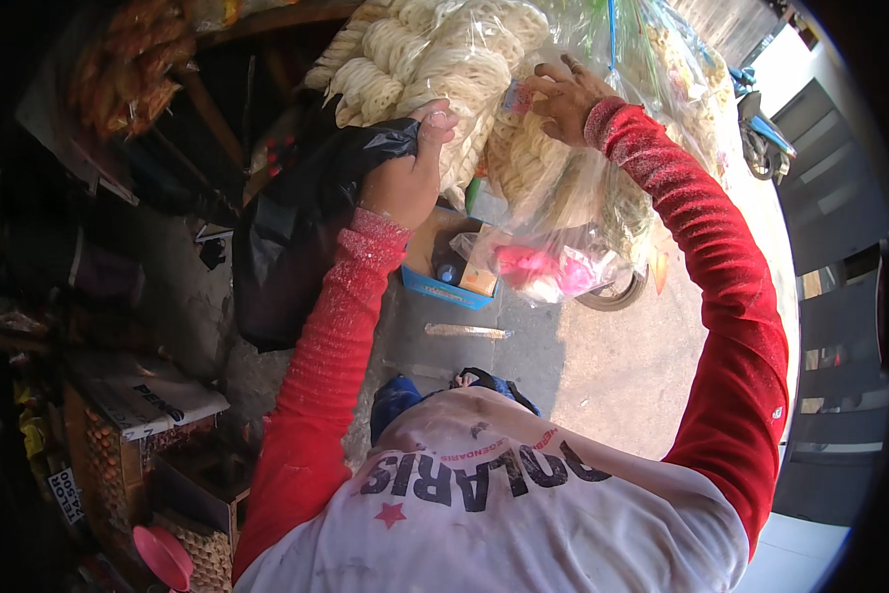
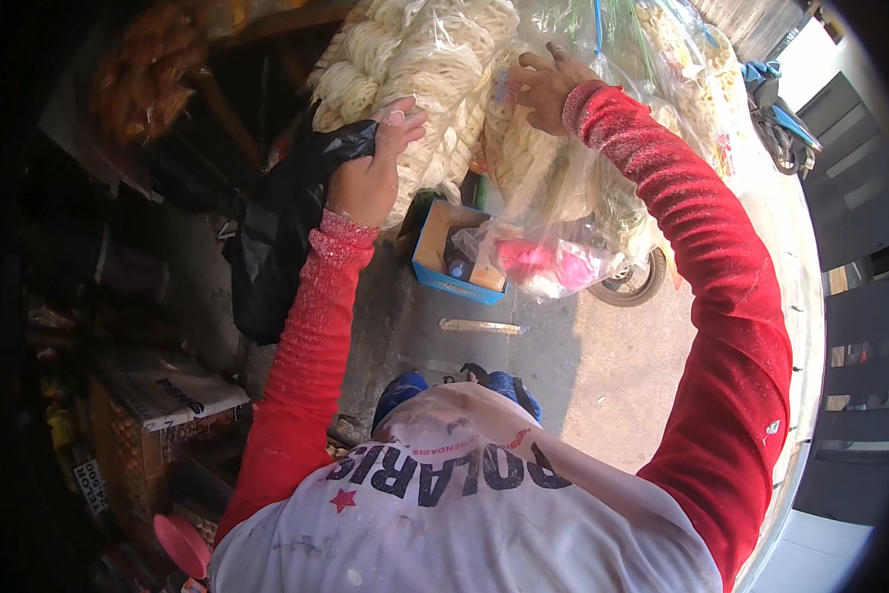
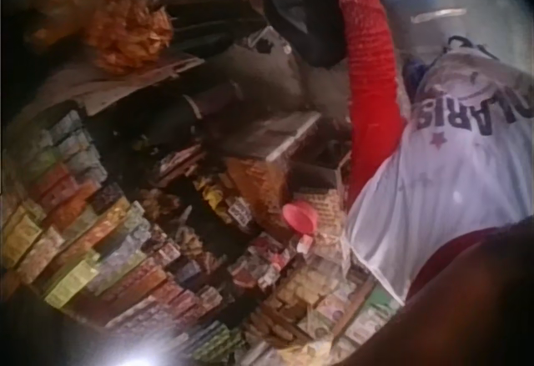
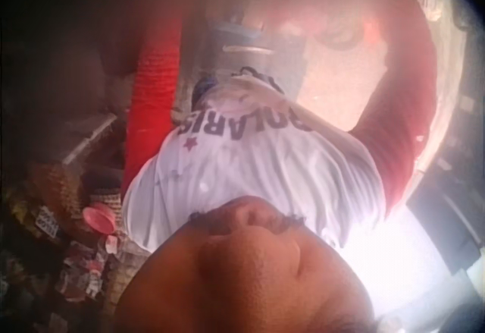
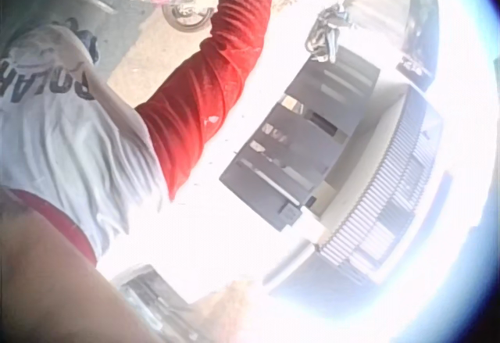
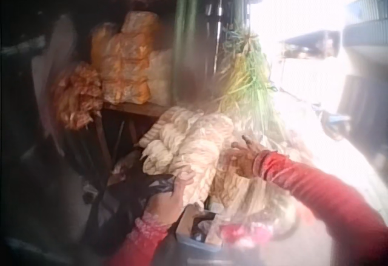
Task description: The person picks up multiple packages of snacks from a hanging display and places them into a black plastic bag. They continue to add more snack packages to the bag, handling them one by one, and then move through the shop carrying the filled bag.
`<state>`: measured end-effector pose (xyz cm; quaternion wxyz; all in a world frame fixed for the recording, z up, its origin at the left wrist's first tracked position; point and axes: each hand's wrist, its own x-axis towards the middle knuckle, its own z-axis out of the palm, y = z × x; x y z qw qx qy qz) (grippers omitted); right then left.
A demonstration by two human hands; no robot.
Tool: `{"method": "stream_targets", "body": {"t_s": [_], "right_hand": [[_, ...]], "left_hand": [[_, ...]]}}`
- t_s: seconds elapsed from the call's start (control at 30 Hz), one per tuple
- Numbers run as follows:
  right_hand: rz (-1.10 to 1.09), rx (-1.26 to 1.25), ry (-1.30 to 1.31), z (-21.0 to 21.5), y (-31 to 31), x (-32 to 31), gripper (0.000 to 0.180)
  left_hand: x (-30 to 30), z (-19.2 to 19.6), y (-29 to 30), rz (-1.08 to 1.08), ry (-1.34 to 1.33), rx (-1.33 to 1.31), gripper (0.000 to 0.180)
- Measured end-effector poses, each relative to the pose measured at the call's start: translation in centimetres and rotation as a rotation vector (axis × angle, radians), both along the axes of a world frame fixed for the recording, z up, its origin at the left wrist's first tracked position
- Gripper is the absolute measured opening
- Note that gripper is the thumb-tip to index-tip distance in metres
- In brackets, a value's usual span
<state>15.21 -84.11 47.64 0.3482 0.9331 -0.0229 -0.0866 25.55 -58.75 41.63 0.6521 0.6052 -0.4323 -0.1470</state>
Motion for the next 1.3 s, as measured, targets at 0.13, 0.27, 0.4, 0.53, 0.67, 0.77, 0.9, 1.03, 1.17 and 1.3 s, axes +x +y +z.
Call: {"method": "stream_targets", "body": {"t_s": [0.13,0.27,0.4,0.53,0.67,0.77,0.9,1.03,1.17,1.3], "right_hand": [[-0.183,-0.047,0.222,-3.8,-0.5,1.9,0.037],[-0.451,0.068,0.075,-4.8,-1.3,3.3,0.036],[-0.758,0.237,-0.191,-4.4,-2.4,4.1,0.037],[-0.97,0.454,-0.451,-5.8,-6.3,5.5,0.037],[-1.201,0.627,-0.787,-6.9,-8.3,6.9,0.041],[-1.241,0.683,-0.859,-7.8,-8.7,8.5,0.042],[-1.266,0.725,-0.896,-8.7,-8.7,8.1,0.042],[-1.248,0.757,-0.906,-8.8,-8.5,7.4,0.042],[-1.183,0.786,-0.901,-8.1,-8.4,6.9,0.043],[-1.054,0.812,-0.859,-5.8,-8.0,4.6,0.043]], "left_hand": [[0.6,0.4,0.1,0.026,-0.088,0.058,0.054],[1.7,0.2,0.5,0.057,-0.162,-0.001,0.052],[3.2,-0.3,0.5,0.148,-0.357,0.023,0.048],[2.8,-1.5,-0.3,0.128,-0.431,0.071,0.043],[1.5,-2.7,-1.5,0.078,-0.346,-0.012,0.046],[1.5,-3.4,-1.8,0.029,-0.3,0.012,0.049],[1.0,-4.3,-2.8,-0.008,-0.233,-0.003,0.052],[1.2,-3.9,-2.5,-0.057,-0.128,0.009,0.052],[1.4,-2.7,-1.4,-0.027,-0.131,-0.041,0.048],[0.7,-1.4,-0.3,-0.026,-0.325,-0.162,0.045]]}}
